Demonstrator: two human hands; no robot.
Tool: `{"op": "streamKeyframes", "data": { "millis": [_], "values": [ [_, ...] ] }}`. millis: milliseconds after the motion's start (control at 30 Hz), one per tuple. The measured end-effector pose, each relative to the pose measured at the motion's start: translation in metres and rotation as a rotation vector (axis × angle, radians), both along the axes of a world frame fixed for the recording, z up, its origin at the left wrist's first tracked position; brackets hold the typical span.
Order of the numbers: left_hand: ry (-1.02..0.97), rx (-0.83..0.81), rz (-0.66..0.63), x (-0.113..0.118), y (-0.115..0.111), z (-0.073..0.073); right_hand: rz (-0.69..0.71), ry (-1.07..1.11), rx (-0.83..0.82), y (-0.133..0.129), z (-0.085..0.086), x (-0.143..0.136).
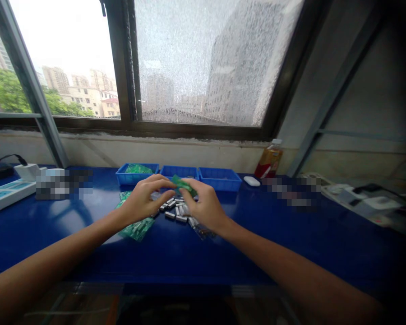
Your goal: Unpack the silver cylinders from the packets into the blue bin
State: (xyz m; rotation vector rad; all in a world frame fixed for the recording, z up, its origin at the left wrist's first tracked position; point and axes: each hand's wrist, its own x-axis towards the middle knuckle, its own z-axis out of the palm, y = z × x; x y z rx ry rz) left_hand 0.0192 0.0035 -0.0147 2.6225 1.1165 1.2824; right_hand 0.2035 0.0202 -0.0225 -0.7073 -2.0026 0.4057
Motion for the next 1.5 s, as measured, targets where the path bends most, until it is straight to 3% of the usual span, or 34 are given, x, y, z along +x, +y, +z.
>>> {"op": "streamKeyframes", "data": {
  "millis": [133, 233, 333, 500, 567, 667, 1067, 1267, 1400, 1500],
  "values": [
    [-0.246, -0.522, -0.035, 0.005, -0.001, 0.0, -0.066, -0.194, 0.33, 0.005, -0.005, 0.006],
    [-0.41, -0.726, -0.127, 0.005, 0.005, -0.005, -0.083, -0.259, 0.405, 0.002, -0.005, 0.006],
    [-0.394, -0.635, -0.123, 0.002, 0.009, -0.007, -0.032, -0.24, 0.33, -0.006, -0.001, 0.003],
    [-0.066, -0.088, 0.124, -0.003, 0.009, -0.005, 0.004, -0.092, 0.134, -0.006, 0.003, 0.0],
    [0.047, 0.049, 0.121, -0.004, 0.007, -0.006, -0.049, -0.054, 0.092, -0.001, 0.002, 0.001],
    [0.111, 0.117, 0.082, -0.002, 0.004, -0.007, -0.086, -0.065, 0.03, 0.005, -0.001, 0.002],
    [0.114, 0.075, 0.068, 0.005, -0.001, -0.008, -0.261, -0.19, 0.146, 0.004, -0.007, 0.001],
    [-0.047, -0.157, 0.112, 0.012, -0.003, -0.005, -0.304, -0.31, 0.387, -0.002, 0.0, 0.002],
    [-0.194, -0.328, 0.087, 0.008, 0.01, -0.008, -0.284, -0.362, 0.514, -0.004, 0.0, -0.001],
    [-0.294, -0.332, 0.242, -0.016, 0.029, -0.007, -0.207, -0.342, 0.576, -0.007, -0.002, -0.001]
  ]
}}
